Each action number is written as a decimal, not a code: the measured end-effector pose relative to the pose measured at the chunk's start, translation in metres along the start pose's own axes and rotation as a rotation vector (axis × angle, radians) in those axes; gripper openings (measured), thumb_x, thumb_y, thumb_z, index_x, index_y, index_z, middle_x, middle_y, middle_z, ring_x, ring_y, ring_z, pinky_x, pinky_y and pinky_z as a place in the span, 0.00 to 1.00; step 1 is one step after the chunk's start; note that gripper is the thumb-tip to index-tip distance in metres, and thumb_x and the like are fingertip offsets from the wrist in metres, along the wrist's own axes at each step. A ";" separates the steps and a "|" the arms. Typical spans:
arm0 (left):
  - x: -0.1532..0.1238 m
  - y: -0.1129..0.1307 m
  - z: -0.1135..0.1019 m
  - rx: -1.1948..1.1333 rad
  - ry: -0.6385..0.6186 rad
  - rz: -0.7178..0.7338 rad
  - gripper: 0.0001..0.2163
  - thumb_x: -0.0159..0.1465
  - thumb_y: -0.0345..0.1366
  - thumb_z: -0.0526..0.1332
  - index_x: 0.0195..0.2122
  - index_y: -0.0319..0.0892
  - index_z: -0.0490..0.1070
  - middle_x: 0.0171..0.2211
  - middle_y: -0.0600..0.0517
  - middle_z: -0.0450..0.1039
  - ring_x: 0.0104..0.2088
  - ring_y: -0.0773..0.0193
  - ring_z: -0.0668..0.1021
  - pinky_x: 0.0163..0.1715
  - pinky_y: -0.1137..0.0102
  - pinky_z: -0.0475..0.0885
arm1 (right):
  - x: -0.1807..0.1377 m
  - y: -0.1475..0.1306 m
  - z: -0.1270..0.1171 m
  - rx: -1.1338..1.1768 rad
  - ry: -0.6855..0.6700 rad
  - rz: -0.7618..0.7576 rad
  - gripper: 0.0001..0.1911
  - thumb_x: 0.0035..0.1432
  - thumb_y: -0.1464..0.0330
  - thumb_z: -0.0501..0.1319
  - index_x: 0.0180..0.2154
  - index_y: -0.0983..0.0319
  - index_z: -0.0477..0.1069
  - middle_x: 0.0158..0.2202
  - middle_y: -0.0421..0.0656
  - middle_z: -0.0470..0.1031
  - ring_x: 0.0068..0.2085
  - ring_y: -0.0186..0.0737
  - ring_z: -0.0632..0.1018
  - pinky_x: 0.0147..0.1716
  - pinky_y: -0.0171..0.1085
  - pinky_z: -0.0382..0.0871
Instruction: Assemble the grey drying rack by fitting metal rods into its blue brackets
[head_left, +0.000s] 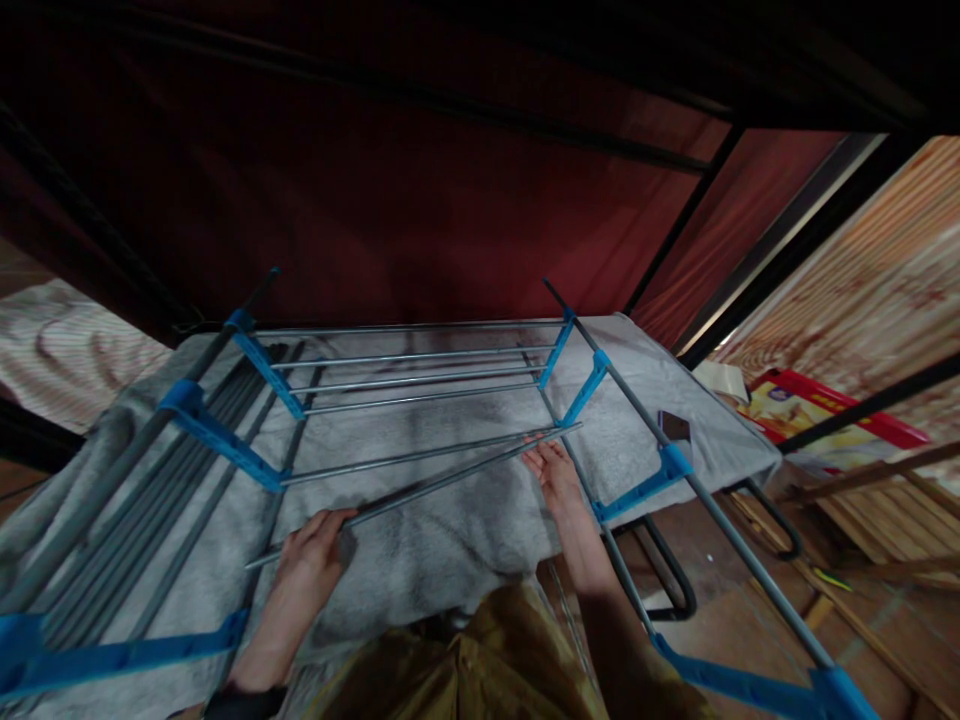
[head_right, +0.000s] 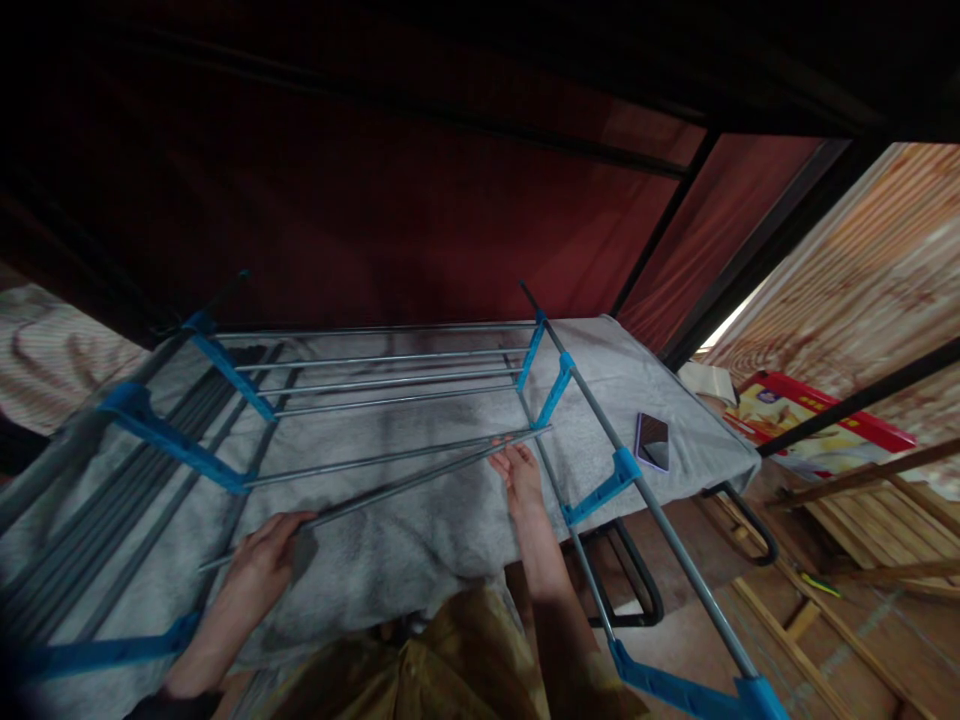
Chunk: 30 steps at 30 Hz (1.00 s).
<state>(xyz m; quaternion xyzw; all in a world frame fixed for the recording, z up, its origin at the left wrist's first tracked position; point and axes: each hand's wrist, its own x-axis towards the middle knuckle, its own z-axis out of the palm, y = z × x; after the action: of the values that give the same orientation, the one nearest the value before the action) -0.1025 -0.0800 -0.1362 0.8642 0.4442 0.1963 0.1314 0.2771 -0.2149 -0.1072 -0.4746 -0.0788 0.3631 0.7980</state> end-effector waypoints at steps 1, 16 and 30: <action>0.000 -0.001 0.000 0.013 -0.006 0.001 0.24 0.54 0.24 0.51 0.47 0.47 0.77 0.45 0.48 0.80 0.47 0.55 0.81 0.47 0.63 0.73 | 0.001 0.001 -0.002 0.005 0.008 0.006 0.18 0.42 0.62 0.78 0.29 0.57 0.72 0.35 0.40 0.82 0.38 0.43 0.83 0.43 0.44 0.81; 0.004 0.012 -0.013 0.332 -0.084 0.011 0.24 0.58 0.22 0.52 0.51 0.42 0.76 0.48 0.42 0.78 0.48 0.50 0.77 0.53 0.57 0.66 | 0.015 0.016 -0.045 -0.017 0.125 0.037 0.14 0.45 0.66 0.74 0.33 0.57 0.72 0.34 0.37 0.82 0.38 0.38 0.84 0.43 0.40 0.81; 0.005 0.027 -0.009 0.306 -0.089 -0.071 0.21 0.61 0.21 0.49 0.48 0.41 0.77 0.45 0.41 0.77 0.47 0.51 0.75 0.55 0.54 0.64 | 0.025 0.028 -0.078 -0.044 0.270 0.104 0.06 0.49 0.73 0.66 0.28 0.58 0.71 0.31 0.39 0.82 0.36 0.38 0.84 0.42 0.40 0.82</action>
<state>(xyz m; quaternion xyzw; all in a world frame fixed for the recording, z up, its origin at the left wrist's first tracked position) -0.0851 -0.0907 -0.1161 0.8657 0.4930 0.0829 0.0246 0.3179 -0.2452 -0.1772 -0.5401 0.0461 0.3348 0.7708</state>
